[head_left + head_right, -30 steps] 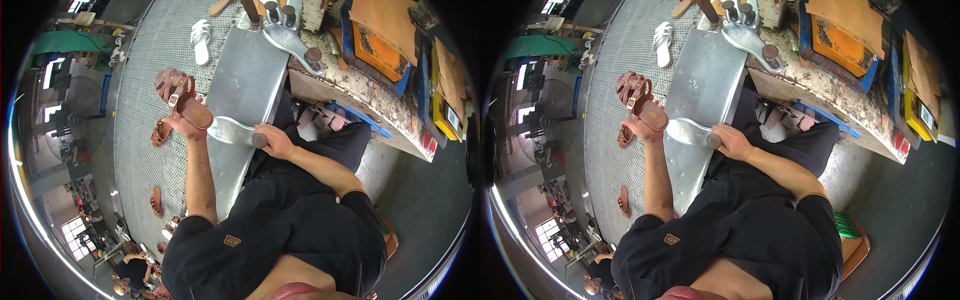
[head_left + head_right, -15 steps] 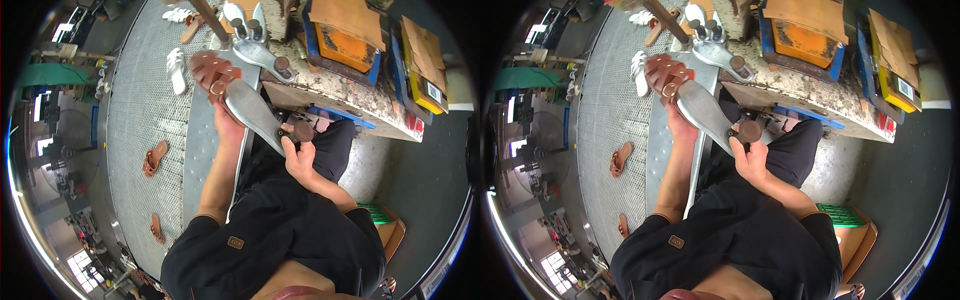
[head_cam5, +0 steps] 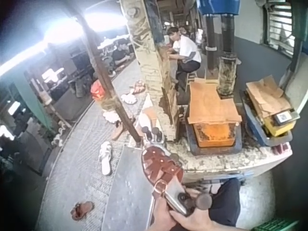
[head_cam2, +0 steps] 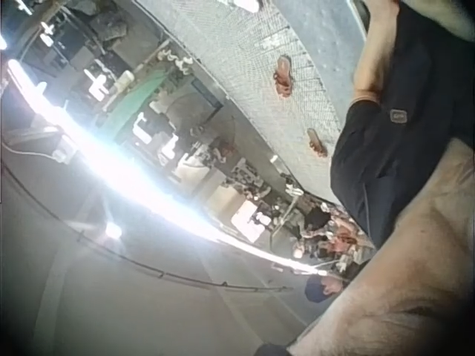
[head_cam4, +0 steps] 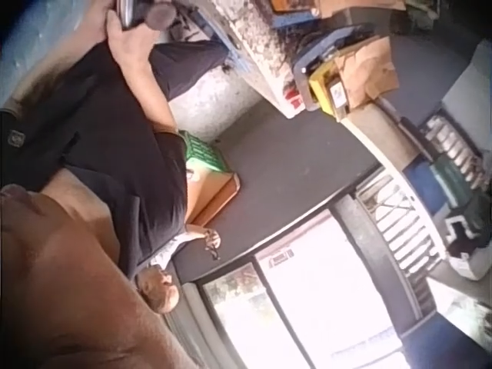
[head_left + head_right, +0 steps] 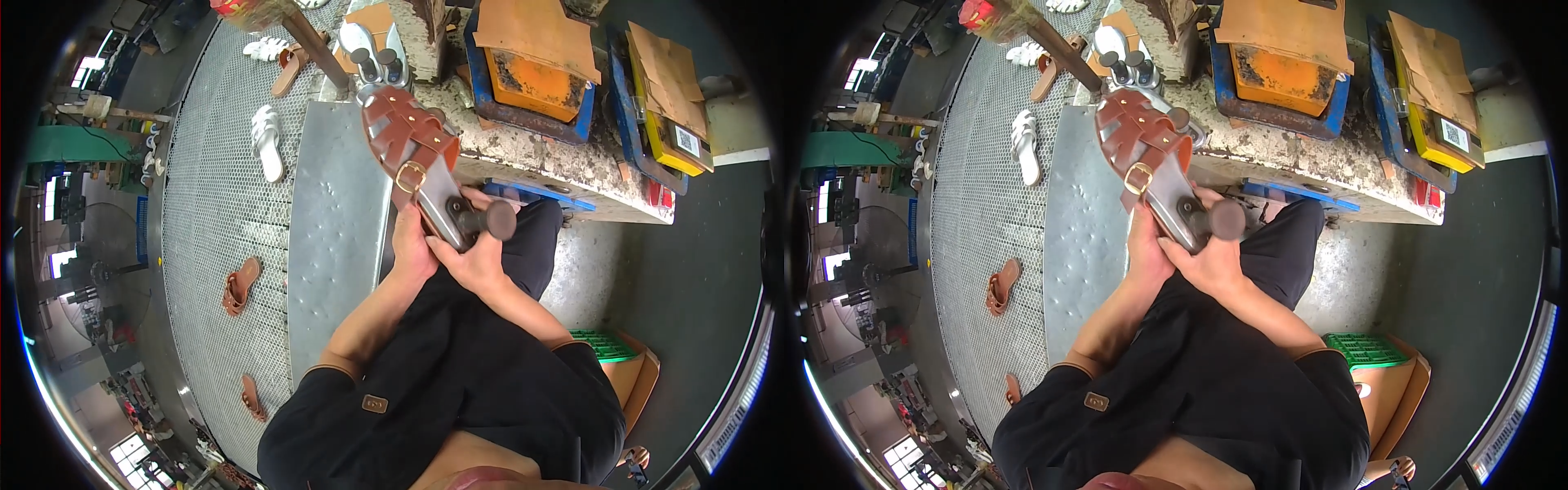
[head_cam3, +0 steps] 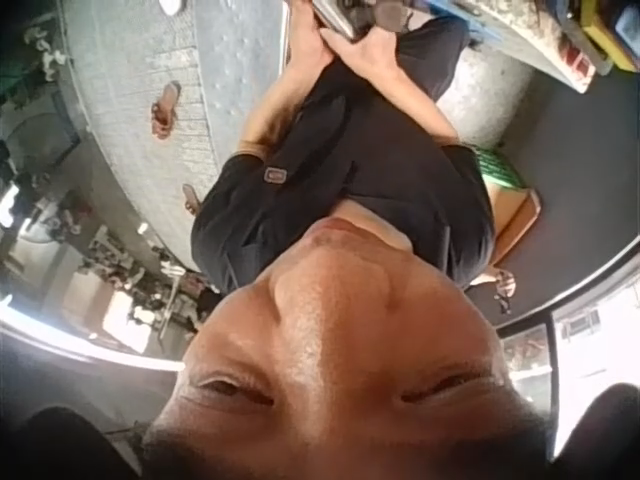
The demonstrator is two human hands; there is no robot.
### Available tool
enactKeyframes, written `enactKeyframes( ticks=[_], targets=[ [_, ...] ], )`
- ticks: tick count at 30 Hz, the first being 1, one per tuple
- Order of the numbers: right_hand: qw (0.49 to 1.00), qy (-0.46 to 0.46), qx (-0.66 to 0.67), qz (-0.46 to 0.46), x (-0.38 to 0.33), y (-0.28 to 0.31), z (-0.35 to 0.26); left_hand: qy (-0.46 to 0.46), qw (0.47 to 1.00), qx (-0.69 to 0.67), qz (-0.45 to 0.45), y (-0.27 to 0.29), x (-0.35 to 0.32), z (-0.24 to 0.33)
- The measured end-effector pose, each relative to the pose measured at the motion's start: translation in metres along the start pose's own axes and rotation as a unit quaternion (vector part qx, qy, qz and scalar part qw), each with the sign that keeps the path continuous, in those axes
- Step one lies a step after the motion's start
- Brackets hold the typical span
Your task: Pressing and assembling various sandal components using a industrial press machine.
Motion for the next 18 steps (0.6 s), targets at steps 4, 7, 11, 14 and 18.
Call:
enactKeyframes(
  ticks=[4, 7, 11, 14, 18],
  targets=[
    [0.990, 0.100, -0.095, 0.013, -0.015, 0.010, 0.004, 0.012, 0.998, 0.036, -0.047, -0.018, -0.004, -0.010],
    [0.996, 0.079, -0.037, 0.019, -0.026, 0.012, 0.009, 0.034, 0.999, 0.033, -0.014, -0.002, -0.018, -0.022],
    [0.988, 0.124, -0.085, 0.045, -0.043, 0.030, 0.009, 0.017, 0.999, -0.035, 0.008, -0.010, 0.002, 0.004],
    [0.989, 0.141, -0.029, 0.017, -0.055, 0.031, 0.003, -0.008, 0.976, -0.216, 0.031, -0.005, 0.042, 0.061],
    [0.987, 0.151, -0.040, -0.045, -0.058, 0.018, -0.004, 0.014, 0.989, -0.142, -0.026, -0.001, 0.064, 0.070]
  ],
)
Point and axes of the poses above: each hand's wrist, its own x-axis towards the middle knuckle, its own y-axis out of the back of the hand, z = x × y, the point moved 9 cm from there along x, towards the middle knuckle, and after that the axes turned 9 degrees about -z, right-handed, at the moved point
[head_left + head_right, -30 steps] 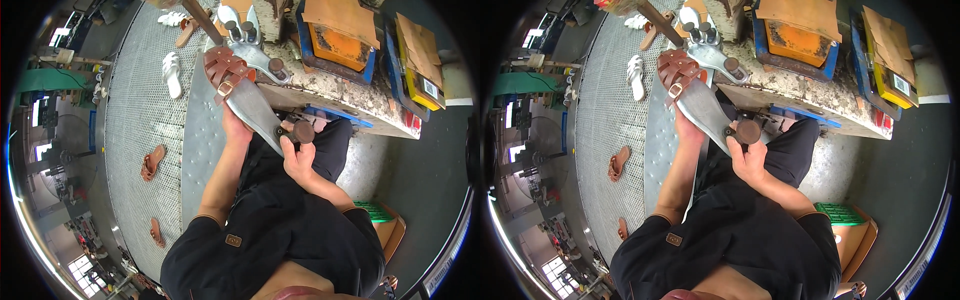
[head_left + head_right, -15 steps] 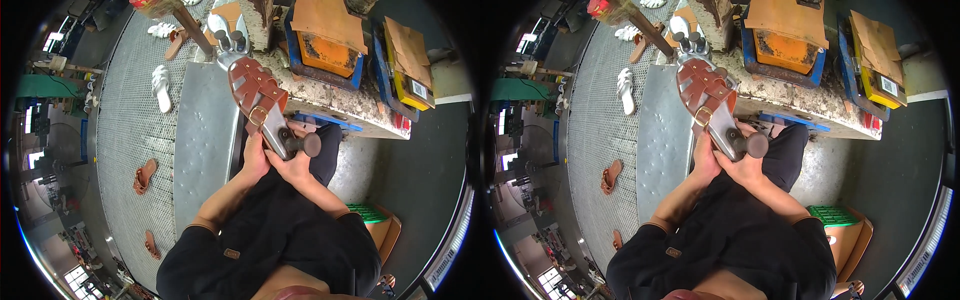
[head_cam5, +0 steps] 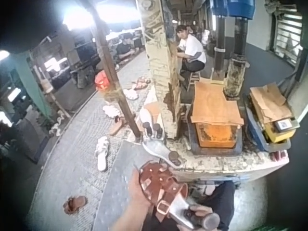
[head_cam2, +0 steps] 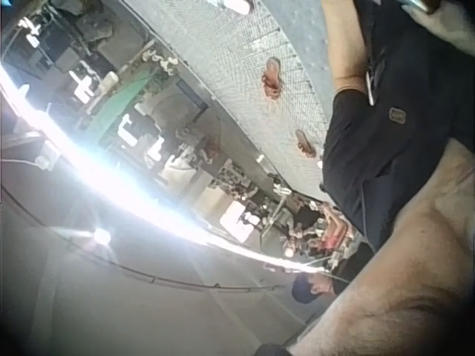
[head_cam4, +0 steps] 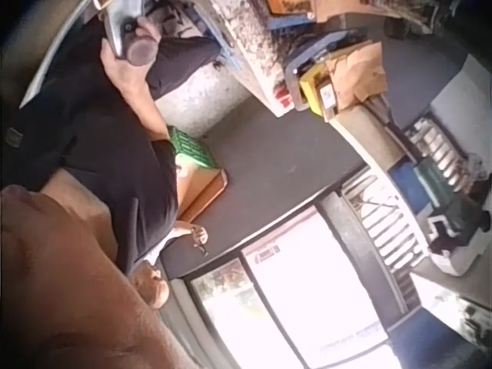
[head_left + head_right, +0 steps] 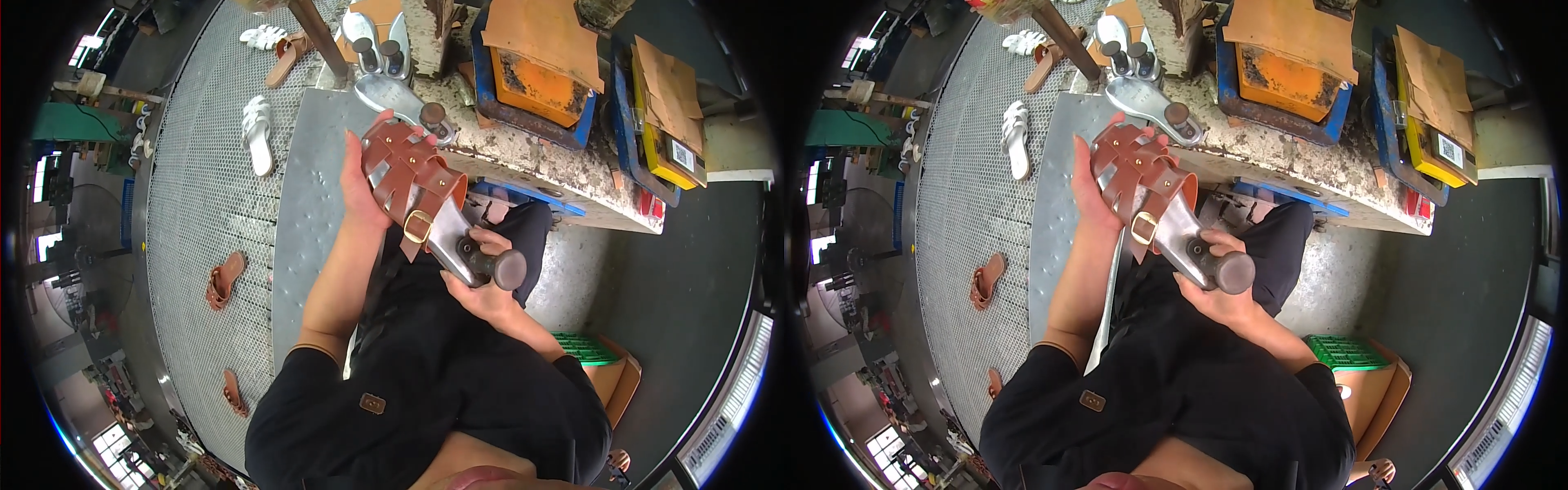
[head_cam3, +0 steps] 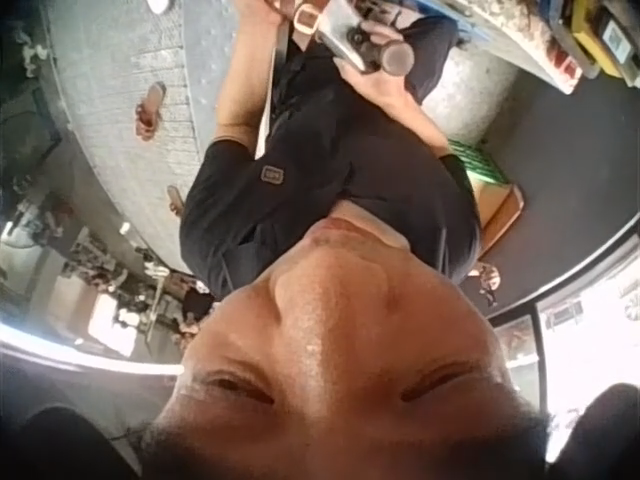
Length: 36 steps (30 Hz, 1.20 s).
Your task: Pressing and assembling various sandal components using a industrial press machine.
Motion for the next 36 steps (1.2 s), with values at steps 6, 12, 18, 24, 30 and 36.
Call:
enactKeyframes(
  ticks=[6, 12, 18, 24, 30, 36],
  targets=[
    [0.999, -0.007, -0.043, -0.008, 0.005, 0.001, 0.005, -0.006, 0.999, -0.018, 0.035, 0.023, 0.002, -0.010],
    [0.999, -0.016, -0.051, 0.008, 0.013, 0.008, 0.012, 0.018, 0.999, 0.011, 0.030, 0.029, 0.016, -0.018],
    [0.982, -0.058, -0.162, 0.071, 0.074, 0.054, 0.015, 0.072, 0.992, -0.099, -0.010, 0.022, 0.051, -0.028],
    [0.895, -0.075, -0.376, 0.230, 0.183, 0.134, 0.058, 0.134, 0.989, 0.011, 0.065, 0.111, -0.003, -0.036],
    [0.838, -0.123, -0.446, 0.290, 0.240, 0.162, 0.104, 0.143, 0.976, 0.028, 0.162, 0.149, -0.053, -0.019],
    [0.825, -0.164, -0.453, 0.294, 0.258, 0.171, 0.119, 0.100, 0.961, 0.091, 0.241, 0.193, -0.086, 0.029]
  ],
)
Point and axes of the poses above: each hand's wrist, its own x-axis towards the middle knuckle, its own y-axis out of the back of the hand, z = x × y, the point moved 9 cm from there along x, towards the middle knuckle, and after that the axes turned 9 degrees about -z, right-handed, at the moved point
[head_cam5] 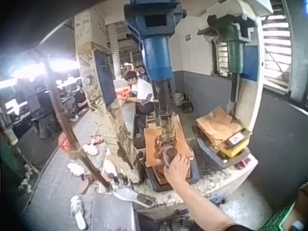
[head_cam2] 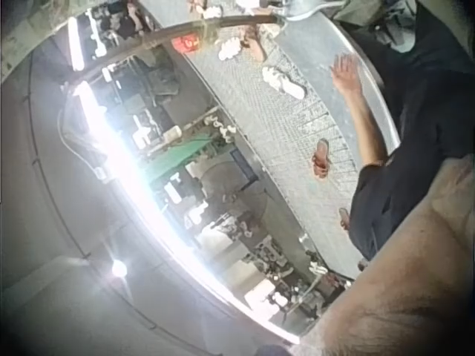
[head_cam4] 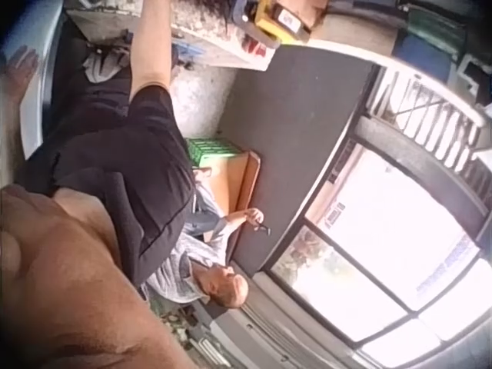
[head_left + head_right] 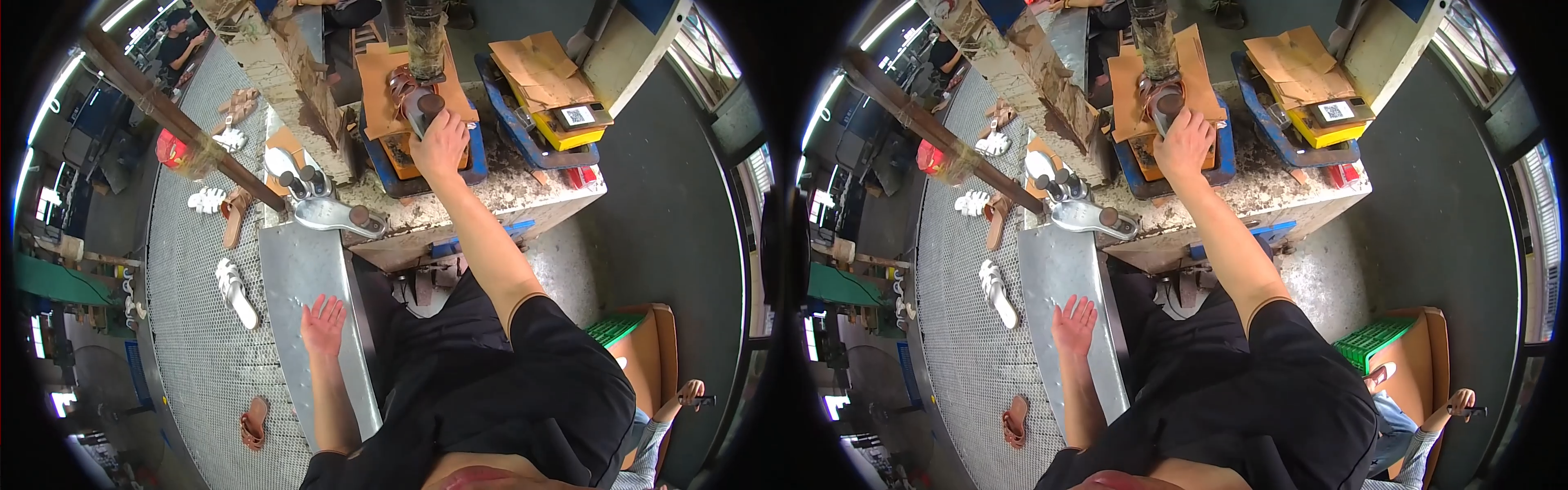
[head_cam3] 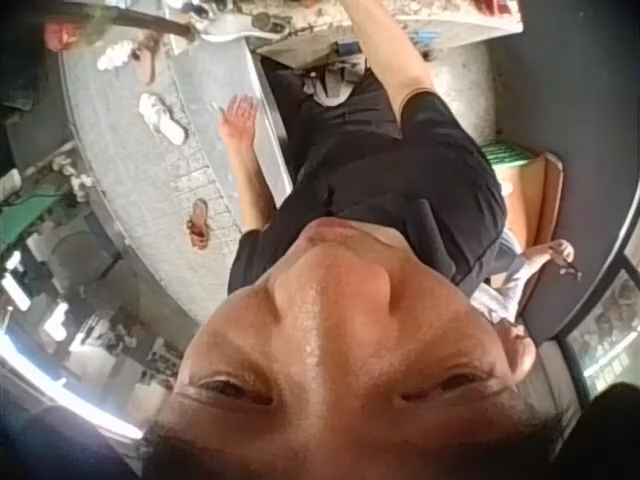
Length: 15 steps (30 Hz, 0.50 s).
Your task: Pressing and assembling various sandal components using a industrial press machine.
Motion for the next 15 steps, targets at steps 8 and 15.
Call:
enactKeyframes(
  ticks=[8, 15],
  targets=[
    [0.998, 0.052, 0.028, 0.007, -0.034, 0.039, -0.007, -0.188, 0.923, 0.286, 0.178, 0.076, 0.019, 0.116],
    [0.971, 0.170, 0.164, -0.020, -0.135, 0.079, -0.019, -0.270, 0.527, 0.697, 0.403, 0.135, 0.030, 0.282]
  ],
)
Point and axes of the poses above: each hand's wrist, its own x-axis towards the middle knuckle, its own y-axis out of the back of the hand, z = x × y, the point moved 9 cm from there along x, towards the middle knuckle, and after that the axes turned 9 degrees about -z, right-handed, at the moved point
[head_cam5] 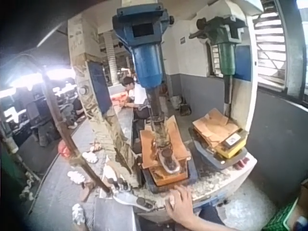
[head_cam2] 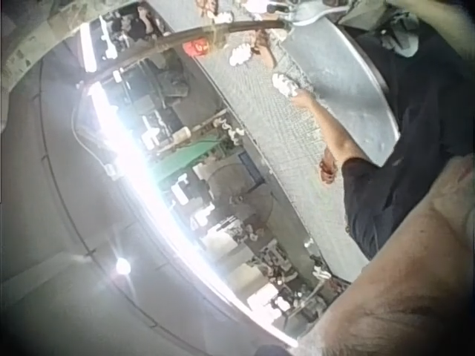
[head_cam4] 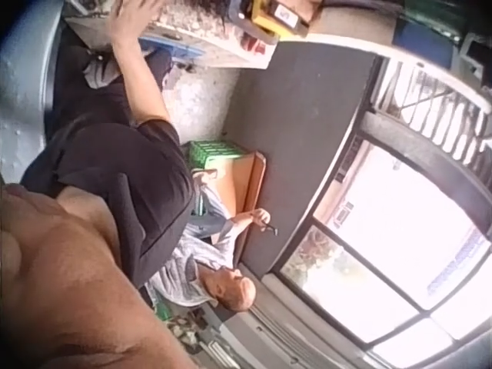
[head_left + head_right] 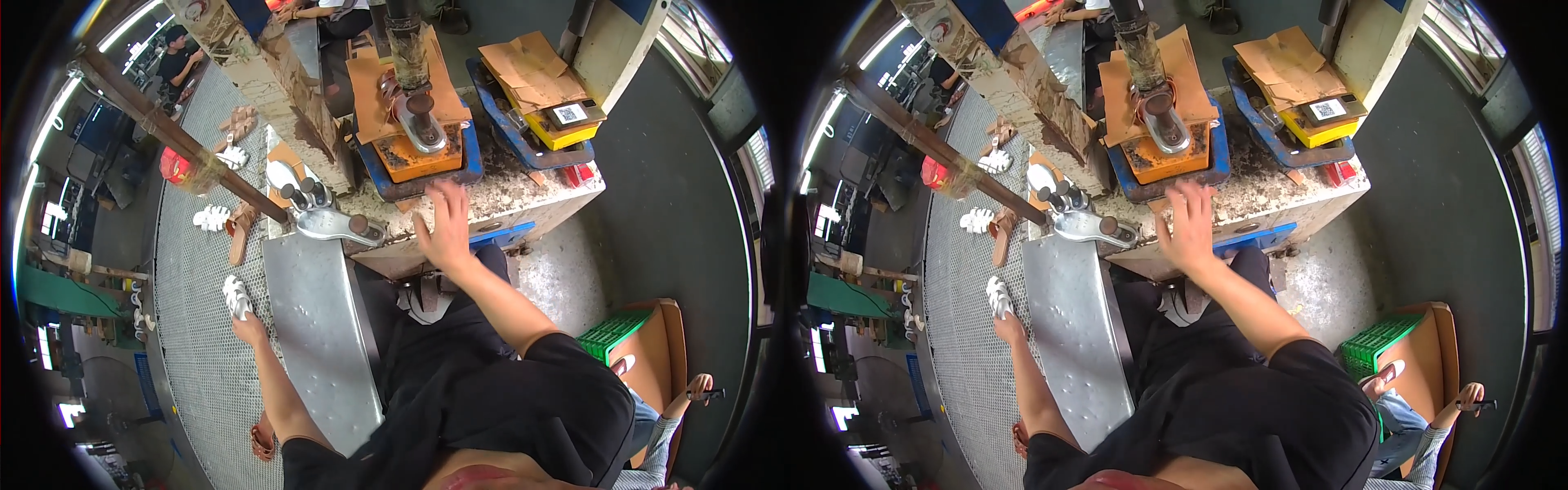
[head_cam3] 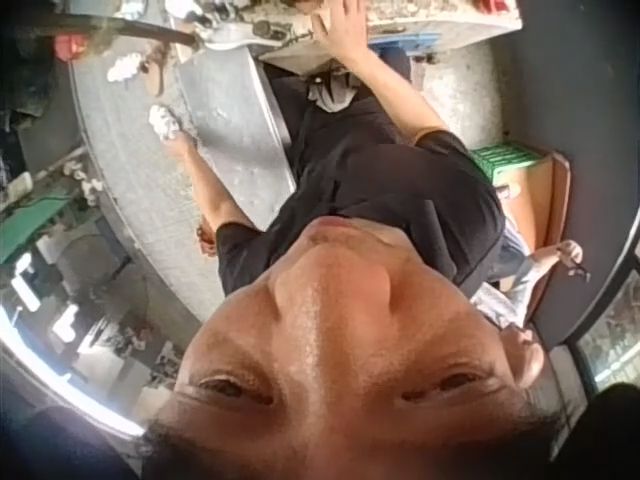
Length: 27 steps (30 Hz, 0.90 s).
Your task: Pressing and assembling various sandal components using a industrial press machine.
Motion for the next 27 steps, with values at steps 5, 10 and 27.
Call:
enactKeyframes(
  ticks=[5, 10, 27],
  targets=[
    [0.993, -0.029, 0.060, -0.099, -0.096, -0.016, -0.008, 0.102, 0.965, 0.151, -0.187, -0.041, 0.032, -0.029],
    [0.975, -0.098, 0.078, -0.186, -0.154, -0.028, 0.013, 0.269, 0.959, 0.044, -0.076, -0.029, -0.013, 0.003],
    [0.940, -0.192, 0.188, -0.212, -0.152, -0.031, 0.042, 0.201, 0.875, -0.439, -0.015, -0.034, -0.016, -0.006]
  ],
)
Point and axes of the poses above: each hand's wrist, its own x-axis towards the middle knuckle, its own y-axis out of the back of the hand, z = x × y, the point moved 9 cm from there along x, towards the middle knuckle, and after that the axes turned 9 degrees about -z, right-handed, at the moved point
